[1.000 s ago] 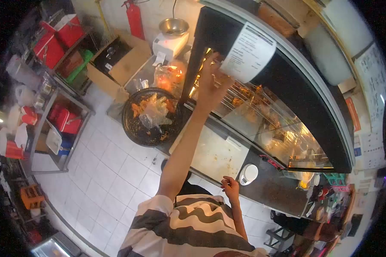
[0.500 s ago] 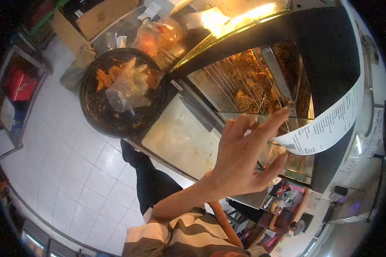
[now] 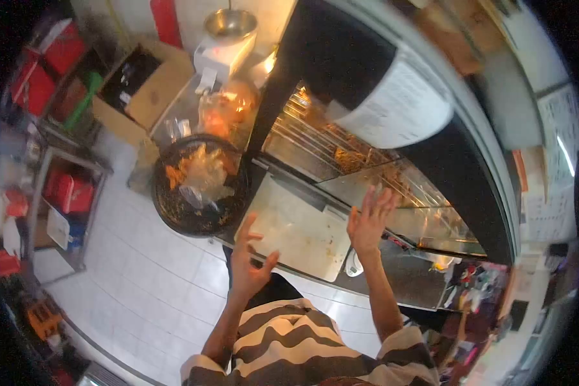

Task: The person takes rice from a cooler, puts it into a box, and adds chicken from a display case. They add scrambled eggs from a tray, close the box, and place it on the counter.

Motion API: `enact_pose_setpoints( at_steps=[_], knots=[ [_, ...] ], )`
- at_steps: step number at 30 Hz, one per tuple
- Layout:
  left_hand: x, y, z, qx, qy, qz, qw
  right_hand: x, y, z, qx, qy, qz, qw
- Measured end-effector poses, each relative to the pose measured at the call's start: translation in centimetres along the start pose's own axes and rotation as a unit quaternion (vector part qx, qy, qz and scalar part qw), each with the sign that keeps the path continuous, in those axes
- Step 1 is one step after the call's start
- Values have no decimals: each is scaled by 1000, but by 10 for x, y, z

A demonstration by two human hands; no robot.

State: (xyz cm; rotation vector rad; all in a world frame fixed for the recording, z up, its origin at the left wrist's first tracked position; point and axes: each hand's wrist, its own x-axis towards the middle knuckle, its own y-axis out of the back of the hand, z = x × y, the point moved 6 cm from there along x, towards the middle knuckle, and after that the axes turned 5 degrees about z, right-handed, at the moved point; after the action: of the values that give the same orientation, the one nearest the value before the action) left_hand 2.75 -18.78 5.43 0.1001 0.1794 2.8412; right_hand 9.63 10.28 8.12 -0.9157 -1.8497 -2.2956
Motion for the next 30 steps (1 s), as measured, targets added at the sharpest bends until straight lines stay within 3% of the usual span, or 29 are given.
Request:
enact_pose_setpoints(
  at_steps=[2,5,13,21,23,24,27,28,29,30],
  knots=[
    [-27,22,-16,15,50,18,998,-2,-26,-7,-21,49,-17,998],
    [-61,54,-28,45,96,67,992,5,-43,-24,-50,49,6,998],
    [-103,89,-31,-1,105,207,973,42,-51,-94,41,72,-5,997],
    [-163,125,-46,-31,126,261,957,66,-41,-157,81,142,2,986],
    [-176,145,-58,-58,130,304,942,70,-41,-164,104,120,16,987],
    [-177,155,-62,-68,123,305,942,69,-49,-168,116,104,-36,987],
    [-191,207,-74,-59,139,356,922,30,-134,-180,58,311,-103,943],
    [-198,222,-75,-65,130,377,915,25,-71,-200,199,263,27,944],
    [-206,240,-76,-70,116,391,911,16,-2,-218,333,236,162,898],
    [-213,264,-77,-74,105,433,892,4,-4,-256,323,226,-54,917]
  ],
)
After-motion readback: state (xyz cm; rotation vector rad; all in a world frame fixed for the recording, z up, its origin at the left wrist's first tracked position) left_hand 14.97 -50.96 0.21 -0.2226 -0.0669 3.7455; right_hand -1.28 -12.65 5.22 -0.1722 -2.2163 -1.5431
